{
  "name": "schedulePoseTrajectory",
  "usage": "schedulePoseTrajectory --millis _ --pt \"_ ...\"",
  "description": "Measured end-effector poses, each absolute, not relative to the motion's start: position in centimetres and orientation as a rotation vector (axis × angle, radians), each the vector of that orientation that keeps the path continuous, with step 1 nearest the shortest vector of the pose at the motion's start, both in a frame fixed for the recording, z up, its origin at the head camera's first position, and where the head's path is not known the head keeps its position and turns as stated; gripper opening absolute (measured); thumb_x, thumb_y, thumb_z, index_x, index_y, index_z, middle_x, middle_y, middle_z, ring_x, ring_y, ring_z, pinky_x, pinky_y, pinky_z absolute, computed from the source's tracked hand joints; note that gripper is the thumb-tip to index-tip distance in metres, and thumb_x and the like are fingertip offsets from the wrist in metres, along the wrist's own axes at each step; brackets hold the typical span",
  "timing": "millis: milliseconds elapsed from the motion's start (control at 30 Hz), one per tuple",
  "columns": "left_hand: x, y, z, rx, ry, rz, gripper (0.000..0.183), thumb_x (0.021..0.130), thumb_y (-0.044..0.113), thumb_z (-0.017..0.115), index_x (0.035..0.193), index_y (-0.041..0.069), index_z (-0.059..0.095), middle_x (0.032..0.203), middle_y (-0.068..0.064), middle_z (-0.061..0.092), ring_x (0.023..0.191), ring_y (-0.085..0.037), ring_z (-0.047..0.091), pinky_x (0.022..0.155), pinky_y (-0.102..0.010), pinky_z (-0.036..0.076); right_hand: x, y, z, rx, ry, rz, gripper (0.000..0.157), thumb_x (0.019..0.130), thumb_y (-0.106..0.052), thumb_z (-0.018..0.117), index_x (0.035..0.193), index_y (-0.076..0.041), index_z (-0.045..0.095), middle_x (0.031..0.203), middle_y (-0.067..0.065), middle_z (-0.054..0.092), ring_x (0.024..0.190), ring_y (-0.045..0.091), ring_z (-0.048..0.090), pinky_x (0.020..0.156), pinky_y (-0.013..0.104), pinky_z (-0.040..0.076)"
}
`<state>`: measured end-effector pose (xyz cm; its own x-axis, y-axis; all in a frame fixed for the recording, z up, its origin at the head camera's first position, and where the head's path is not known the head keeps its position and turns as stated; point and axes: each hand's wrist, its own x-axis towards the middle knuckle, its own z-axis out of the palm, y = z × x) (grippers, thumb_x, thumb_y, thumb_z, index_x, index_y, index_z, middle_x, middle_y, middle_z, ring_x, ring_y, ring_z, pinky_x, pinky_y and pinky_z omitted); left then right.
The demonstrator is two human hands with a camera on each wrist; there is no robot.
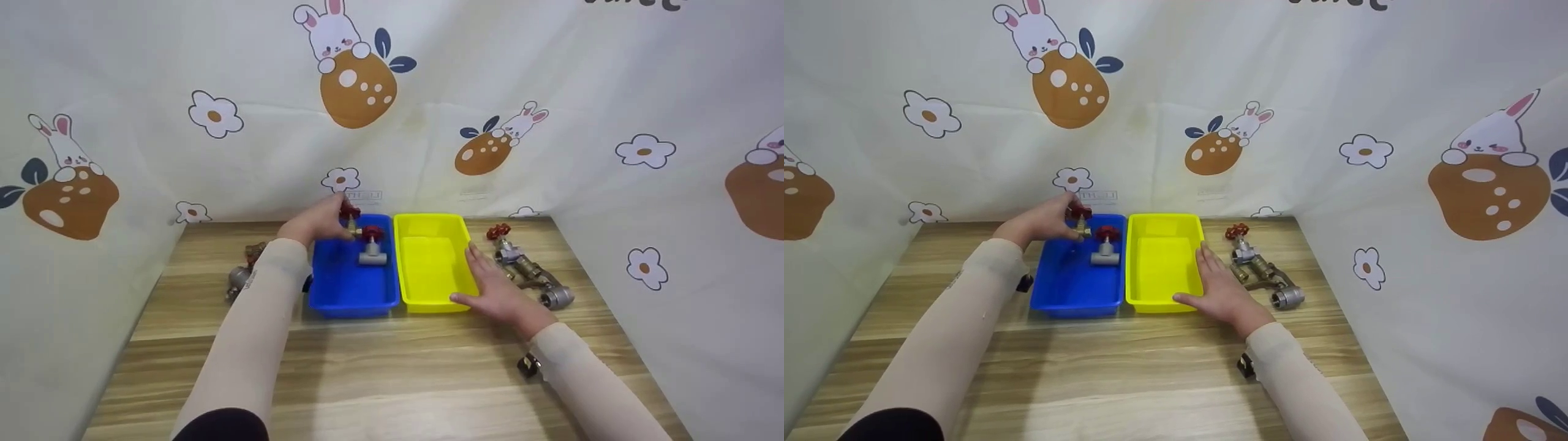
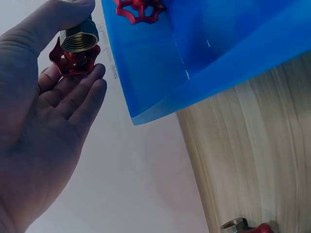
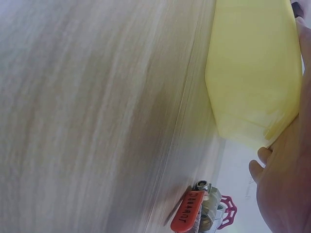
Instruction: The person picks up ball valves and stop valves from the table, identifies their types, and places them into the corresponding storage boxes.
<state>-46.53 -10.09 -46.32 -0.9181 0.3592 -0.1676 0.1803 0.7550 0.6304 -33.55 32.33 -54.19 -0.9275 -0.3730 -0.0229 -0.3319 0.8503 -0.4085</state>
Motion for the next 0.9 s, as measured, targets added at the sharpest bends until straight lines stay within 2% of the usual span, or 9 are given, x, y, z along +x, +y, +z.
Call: schedulePoseTrajectory --millis 167,467,633,900 --pt "-46.8 -10.0 -47.0 0.469 2.686 0.901 0.065 0.094 0.022 0.092 0.145 0.015 0.051 0.137 -0.011 0.063 0.124 -0.036 0.064 0.113 -0.061 0.054 -33.4 32.3 -53.9 -0.543 2.919 -0.623 0.114 0.102 -0.066 0.069 0.178 -0.007 0.007 0.185 0.01 -0.003 0.169 0.043 0.004 0.133 0.067 0.012" --pt "-46.4 -9.8 -47.7 0.469 2.714 0.872 0.062 0.093 0.02 0.092 0.139 0.009 0.053 0.129 -0.015 0.065 0.118 -0.036 0.065 0.111 -0.058 0.055 -33.5 32.3 -54.2 -0.56 2.934 -0.609 0.113 0.103 -0.065 0.069 0.177 -0.006 0.008 0.185 0.014 0.0 0.169 0.043 0.005 0.133 0.068 0.012" --pt "-46.2 -9.5 -47.8 0.46 2.72 0.822 0.061 0.093 0.018 0.091 0.139 0.005 0.053 0.129 -0.017 0.066 0.118 -0.037 0.065 0.11 -0.057 0.055 -33.7 32.3 -54.3 -0.574 2.928 -0.623 0.114 0.102 -0.065 0.07 0.177 -0.005 0.007 0.186 0.012 -0.001 0.169 0.044 0.007 0.134 0.065 0.01" --pt "-46.6 -8.9 -48.2 0.468 2.736 0.778 0.064 0.091 0.016 0.091 0.14 -0.001 0.053 0.13 -0.021 0.067 0.118 -0.037 0.066 0.111 -0.055 0.054 -33.7 32.4 -54.4 -0.563 2.933 -0.626 0.113 0.103 -0.063 0.069 0.178 -0.006 0.007 0.185 0.014 0.0 0.168 0.045 0.007 0.133 0.068 0.012"
